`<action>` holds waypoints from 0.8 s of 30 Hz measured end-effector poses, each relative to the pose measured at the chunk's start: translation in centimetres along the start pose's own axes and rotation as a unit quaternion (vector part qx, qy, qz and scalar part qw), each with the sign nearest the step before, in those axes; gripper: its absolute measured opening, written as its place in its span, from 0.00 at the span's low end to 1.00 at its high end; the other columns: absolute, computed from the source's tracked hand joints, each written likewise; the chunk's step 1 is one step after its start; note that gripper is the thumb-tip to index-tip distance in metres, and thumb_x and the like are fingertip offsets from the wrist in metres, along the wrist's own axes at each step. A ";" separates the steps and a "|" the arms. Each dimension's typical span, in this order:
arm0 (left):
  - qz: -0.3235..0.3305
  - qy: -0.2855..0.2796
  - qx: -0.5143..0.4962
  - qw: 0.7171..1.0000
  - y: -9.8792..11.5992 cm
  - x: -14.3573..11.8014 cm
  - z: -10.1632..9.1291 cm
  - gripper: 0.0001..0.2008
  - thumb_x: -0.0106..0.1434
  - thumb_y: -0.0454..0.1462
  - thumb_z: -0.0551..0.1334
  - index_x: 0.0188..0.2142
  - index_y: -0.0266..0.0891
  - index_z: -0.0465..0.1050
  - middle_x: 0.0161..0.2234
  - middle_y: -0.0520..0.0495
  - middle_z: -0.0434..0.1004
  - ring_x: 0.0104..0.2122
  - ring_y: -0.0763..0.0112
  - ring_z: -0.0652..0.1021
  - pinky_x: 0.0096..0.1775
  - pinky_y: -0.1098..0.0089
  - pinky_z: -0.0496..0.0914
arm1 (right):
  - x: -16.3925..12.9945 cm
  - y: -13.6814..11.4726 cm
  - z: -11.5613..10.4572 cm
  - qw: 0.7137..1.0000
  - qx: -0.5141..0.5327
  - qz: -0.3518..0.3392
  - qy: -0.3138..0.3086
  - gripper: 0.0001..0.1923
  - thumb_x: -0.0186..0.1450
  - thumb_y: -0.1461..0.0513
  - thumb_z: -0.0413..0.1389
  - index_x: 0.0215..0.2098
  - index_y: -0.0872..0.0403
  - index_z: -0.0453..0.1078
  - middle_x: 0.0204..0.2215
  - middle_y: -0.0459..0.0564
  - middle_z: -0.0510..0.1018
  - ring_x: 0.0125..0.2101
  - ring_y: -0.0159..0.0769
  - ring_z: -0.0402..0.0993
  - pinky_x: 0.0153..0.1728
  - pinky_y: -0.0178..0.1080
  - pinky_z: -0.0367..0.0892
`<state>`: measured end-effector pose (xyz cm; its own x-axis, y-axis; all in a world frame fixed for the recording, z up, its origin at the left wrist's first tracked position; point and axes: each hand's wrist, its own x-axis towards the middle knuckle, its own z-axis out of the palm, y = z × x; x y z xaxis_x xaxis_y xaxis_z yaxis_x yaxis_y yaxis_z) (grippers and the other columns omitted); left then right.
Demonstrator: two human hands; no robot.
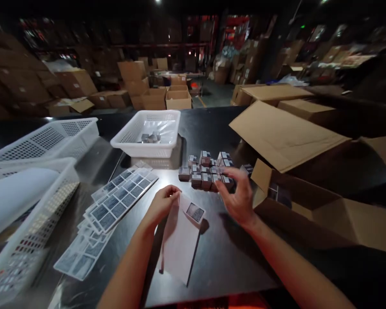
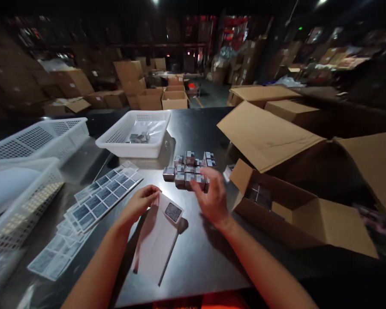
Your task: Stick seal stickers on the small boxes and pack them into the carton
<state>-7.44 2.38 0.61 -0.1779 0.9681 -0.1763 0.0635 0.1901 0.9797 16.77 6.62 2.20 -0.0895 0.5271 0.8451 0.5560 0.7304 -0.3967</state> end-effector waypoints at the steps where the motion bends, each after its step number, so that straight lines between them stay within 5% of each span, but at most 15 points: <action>1: 0.004 0.017 0.002 1.000 0.0 0.1 -0.1 0.13 0.47 0.45 0.66 0.28 0.38 0.75 0.22 0.54 0.69 0.23 0.73 0.67 0.26 0.73 0.59 | 1.1 0.8 0.2 0.998 -0.045 0.039 0.009 0.25 0.67 0.57 0.63 0.59 0.51 0.63 0.53 0.60 0.76 0.55 0.50 0.75 0.56 0.55 0.72; 3: 0.009 0.049 0.010 0.999 0.1 0.0 -0.1 0.10 0.48 0.43 0.62 0.28 0.39 0.74 0.21 0.55 0.66 0.22 0.73 0.66 0.25 0.73 0.58 | 3.2 1.8 0.8 0.977 -0.132 0.162 -0.048 0.40 0.64 0.54 0.65 0.67 0.56 0.54 0.62 0.69 0.66 0.61 0.59 0.70 0.58 0.61 0.69; 5: 0.017 0.077 0.025 0.997 0.2 -0.4 0.1 0.08 0.49 0.42 0.57 0.26 0.41 0.71 0.19 0.56 0.62 0.21 0.72 0.64 0.25 0.72 0.56 | 4.6 2.1 1.4 0.931 -0.179 0.278 -0.157 0.43 0.66 0.55 0.63 0.71 0.57 0.48 0.67 0.72 0.58 0.60 0.63 0.70 0.58 0.63 0.69; 9: 0.054 0.088 0.062 0.993 1.0 -1.4 0.2 0.06 0.50 0.40 0.54 0.21 0.42 0.64 0.20 0.53 0.61 0.23 0.71 0.62 0.26 0.71 0.56 | 5.2 2.3 2.0 0.911 -0.179 0.321 -0.187 0.42 0.65 0.67 0.60 0.73 0.54 0.48 0.63 0.71 0.64 0.48 0.55 0.79 0.51 0.60 0.73; 13: 0.061 0.049 0.079 0.994 1.7 -2.2 0.6 0.09 0.50 0.44 0.57 0.21 0.42 0.67 0.19 0.54 0.61 0.22 0.72 0.60 0.26 0.70 0.55 | 3.5 1.4 1.8 0.945 -0.122 0.256 -0.162 0.42 0.64 0.72 0.53 0.73 0.51 0.46 0.65 0.63 0.63 0.55 0.45 0.75 0.55 0.50 0.73; 17: 0.032 -0.015 0.099 0.994 1.6 -2.6 1.5 0.25 0.50 0.54 0.68 0.40 0.39 0.79 0.20 0.54 0.71 0.23 0.69 0.69 0.27 0.70 0.61 | 1.0 -0.1 2.0 0.972 -0.021 0.149 -0.180 0.23 0.63 0.67 0.60 0.56 0.51 0.66 0.61 0.58 0.69 0.62 0.42 0.69 0.62 0.48 0.70; 20: 0.036 -0.015 0.096 0.995 1.2 -2.3 1.8 0.39 0.47 0.54 0.73 0.56 0.40 0.75 0.33 0.47 0.82 0.32 0.64 0.78 0.32 0.70 0.68 | -0.5 -0.7 2.5 0.967 0.057 0.086 -0.232 0.10 0.59 0.64 0.66 0.36 0.50 0.71 0.53 0.54 0.77 0.57 0.40 0.75 0.60 0.44 0.73; 24: 0.040 -0.035 0.116 0.992 0.5 -1.7 1.6 0.41 0.42 0.50 0.76 0.56 0.41 0.76 0.46 0.44 0.83 0.43 0.58 0.82 0.40 0.67 0.74 | -1.6 -1.3 2.5 0.946 0.140 0.033 -0.290 0.10 0.58 0.67 0.67 0.27 0.50 0.71 0.47 0.47 0.83 0.53 0.33 0.80 0.55 0.34 0.74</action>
<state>-5.49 1.15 1.27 -0.0940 0.9891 -0.1129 0.3010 0.1364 0.9438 14.12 5.94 0.46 -0.5460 0.6664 0.5076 0.3436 0.7308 -0.5898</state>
